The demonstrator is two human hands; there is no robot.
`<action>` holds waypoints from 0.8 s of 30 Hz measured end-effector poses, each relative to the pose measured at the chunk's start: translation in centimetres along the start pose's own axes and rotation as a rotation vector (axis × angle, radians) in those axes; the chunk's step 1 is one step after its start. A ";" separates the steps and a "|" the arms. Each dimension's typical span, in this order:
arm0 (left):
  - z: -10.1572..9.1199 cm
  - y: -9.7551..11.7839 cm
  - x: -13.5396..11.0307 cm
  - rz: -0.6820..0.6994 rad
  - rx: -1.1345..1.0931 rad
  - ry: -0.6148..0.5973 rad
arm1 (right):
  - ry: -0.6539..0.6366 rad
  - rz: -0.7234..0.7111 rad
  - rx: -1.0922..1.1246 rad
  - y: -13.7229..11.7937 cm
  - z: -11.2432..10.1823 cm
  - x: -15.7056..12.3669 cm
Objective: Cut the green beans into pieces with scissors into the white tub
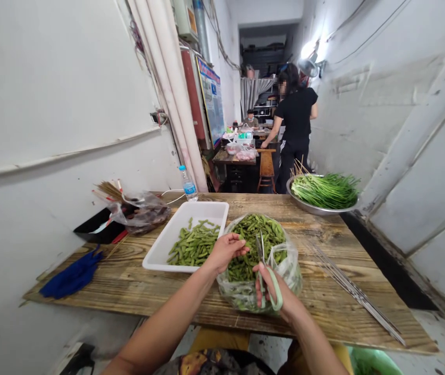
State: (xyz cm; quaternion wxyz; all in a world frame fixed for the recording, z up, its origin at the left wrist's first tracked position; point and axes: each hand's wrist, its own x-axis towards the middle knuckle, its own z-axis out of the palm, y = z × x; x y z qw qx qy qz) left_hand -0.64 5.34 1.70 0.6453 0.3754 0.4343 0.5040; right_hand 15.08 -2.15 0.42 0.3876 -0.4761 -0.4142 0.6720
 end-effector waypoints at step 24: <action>2.3 -1.7 -1.6 0.084 -0.172 0.133 | -0.036 -0.017 -0.047 -0.3 1.0 -0.7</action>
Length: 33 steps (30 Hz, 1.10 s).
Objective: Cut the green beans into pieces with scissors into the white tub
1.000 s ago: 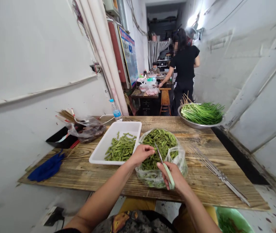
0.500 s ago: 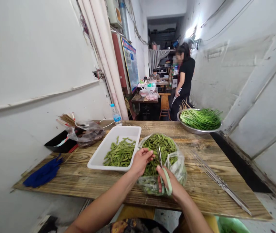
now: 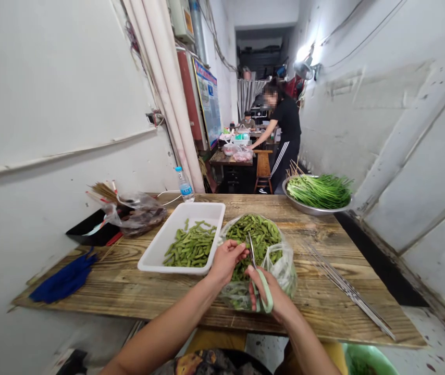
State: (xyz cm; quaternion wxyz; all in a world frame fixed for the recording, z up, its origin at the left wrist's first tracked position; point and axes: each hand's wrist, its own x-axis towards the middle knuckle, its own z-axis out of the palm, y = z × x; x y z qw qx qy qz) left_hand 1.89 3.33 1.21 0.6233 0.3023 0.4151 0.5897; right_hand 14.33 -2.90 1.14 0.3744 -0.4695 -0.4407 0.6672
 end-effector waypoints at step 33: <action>0.7 -1.1 10.5 0.290 1.435 0.026 | 0.049 0.087 0.265 1.0 -1.8 -0.3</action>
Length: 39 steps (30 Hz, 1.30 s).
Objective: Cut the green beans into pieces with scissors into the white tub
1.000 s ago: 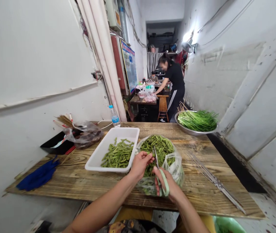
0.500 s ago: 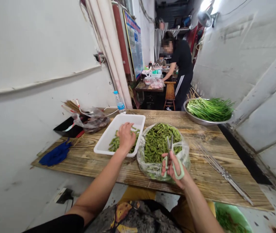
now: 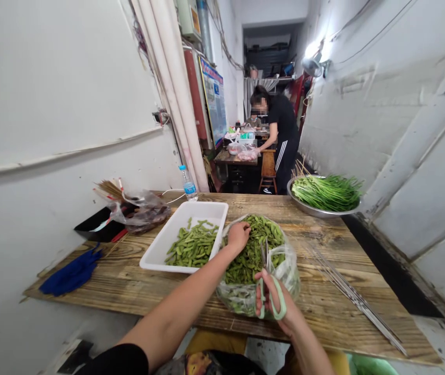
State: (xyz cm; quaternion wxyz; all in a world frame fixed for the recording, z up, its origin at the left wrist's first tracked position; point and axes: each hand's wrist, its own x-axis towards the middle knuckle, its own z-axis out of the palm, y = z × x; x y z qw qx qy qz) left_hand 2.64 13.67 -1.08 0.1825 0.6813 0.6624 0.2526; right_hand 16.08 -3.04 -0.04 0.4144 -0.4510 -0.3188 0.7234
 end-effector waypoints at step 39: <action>-3.9 -0.2 -6.9 0.104 -0.600 -0.207 | 0.084 -0.134 -0.390 -0.4 1.1 1.0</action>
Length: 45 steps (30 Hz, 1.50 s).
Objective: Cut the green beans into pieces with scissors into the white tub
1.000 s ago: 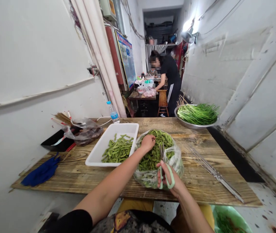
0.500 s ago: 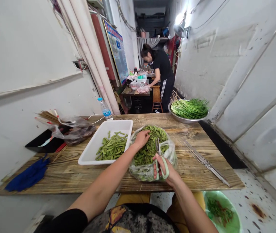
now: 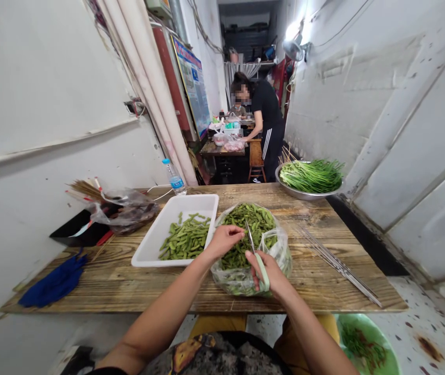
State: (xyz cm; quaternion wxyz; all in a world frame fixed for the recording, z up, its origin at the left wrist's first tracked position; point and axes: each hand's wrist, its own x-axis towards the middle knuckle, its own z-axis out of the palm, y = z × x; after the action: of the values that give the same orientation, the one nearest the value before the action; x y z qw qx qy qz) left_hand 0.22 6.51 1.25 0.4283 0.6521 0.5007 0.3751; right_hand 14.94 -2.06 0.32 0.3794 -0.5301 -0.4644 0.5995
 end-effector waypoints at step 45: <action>-2.7 0.5 2.7 0.193 0.653 0.175 | -0.115 0.126 0.472 0.2 -0.5 -0.9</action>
State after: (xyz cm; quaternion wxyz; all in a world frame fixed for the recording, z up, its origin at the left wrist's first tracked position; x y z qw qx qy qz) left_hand -1.52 9.62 2.88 0.1154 0.7643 0.5651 0.2885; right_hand 15.59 -2.93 0.39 0.4277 -0.4198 -0.2982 0.7429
